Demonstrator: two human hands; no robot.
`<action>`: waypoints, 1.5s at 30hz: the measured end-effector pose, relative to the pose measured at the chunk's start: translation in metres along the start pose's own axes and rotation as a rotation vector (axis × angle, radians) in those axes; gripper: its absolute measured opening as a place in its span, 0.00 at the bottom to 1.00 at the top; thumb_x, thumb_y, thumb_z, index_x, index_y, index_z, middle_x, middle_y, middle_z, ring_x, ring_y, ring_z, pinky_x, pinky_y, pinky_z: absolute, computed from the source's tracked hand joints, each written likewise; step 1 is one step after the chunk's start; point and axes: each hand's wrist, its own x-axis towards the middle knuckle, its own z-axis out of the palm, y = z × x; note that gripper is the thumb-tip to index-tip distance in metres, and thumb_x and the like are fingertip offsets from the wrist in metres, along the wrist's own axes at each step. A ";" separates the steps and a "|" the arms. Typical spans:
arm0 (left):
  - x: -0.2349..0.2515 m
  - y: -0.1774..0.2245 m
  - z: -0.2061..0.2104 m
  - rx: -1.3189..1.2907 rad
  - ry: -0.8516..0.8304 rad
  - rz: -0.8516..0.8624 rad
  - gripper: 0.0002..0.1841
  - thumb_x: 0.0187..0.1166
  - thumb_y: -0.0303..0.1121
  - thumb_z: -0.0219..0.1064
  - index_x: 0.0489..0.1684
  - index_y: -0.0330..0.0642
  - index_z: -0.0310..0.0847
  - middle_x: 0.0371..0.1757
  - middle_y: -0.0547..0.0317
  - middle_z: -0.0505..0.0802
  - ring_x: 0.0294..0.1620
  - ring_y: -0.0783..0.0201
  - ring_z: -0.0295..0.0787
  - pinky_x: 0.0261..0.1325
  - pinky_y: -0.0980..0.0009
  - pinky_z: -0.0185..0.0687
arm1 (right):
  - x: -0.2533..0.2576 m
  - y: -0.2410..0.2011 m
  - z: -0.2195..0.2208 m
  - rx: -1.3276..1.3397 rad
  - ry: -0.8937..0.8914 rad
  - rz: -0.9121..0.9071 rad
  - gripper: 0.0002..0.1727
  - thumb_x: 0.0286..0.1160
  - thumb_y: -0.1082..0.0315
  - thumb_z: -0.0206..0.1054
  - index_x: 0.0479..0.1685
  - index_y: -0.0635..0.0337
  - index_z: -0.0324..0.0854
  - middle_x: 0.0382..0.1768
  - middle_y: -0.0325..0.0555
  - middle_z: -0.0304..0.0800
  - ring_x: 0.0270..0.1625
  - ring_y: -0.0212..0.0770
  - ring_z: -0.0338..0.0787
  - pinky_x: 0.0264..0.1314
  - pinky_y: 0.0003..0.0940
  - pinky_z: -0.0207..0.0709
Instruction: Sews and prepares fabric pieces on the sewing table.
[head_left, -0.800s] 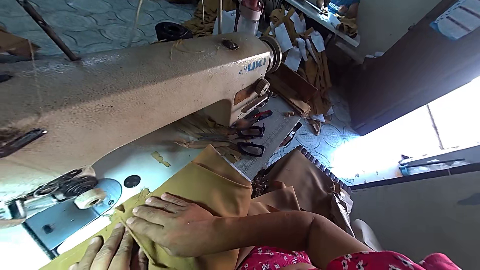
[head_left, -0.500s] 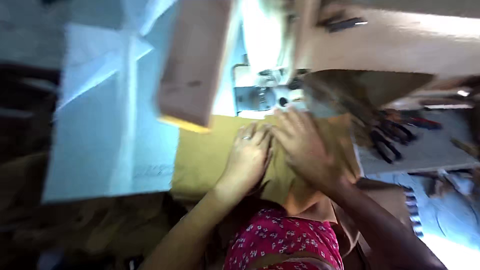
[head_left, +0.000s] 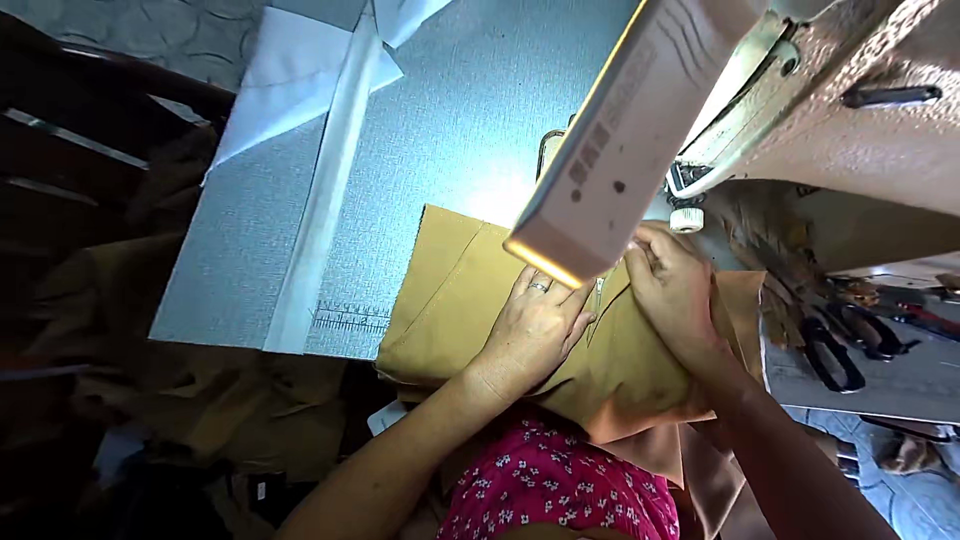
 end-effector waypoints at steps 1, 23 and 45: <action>0.000 0.000 0.000 -0.001 0.007 -0.004 0.23 0.89 0.44 0.54 0.69 0.41 0.86 0.75 0.52 0.88 0.83 0.44 0.76 0.82 0.39 0.65 | 0.008 -0.002 0.002 0.012 -0.011 0.048 0.15 0.84 0.68 0.62 0.58 0.67 0.87 0.52 0.60 0.90 0.52 0.51 0.90 0.55 0.45 0.82; 0.008 -0.008 0.000 -0.005 -0.017 -0.020 0.22 0.87 0.41 0.55 0.67 0.38 0.87 0.75 0.49 0.87 0.82 0.43 0.77 0.82 0.37 0.65 | 0.040 0.012 0.039 0.006 0.149 0.070 0.12 0.75 0.72 0.63 0.47 0.68 0.91 0.48 0.64 0.92 0.57 0.59 0.91 0.63 0.54 0.79; 0.033 -0.027 -0.001 0.044 -0.073 -0.085 0.27 0.92 0.50 0.50 0.77 0.43 0.81 0.82 0.55 0.82 0.87 0.47 0.69 0.87 0.39 0.57 | -0.021 0.011 0.010 -0.275 -0.074 -0.244 0.21 0.82 0.54 0.60 0.51 0.59 0.93 0.63 0.55 0.92 0.78 0.64 0.80 0.82 0.69 0.61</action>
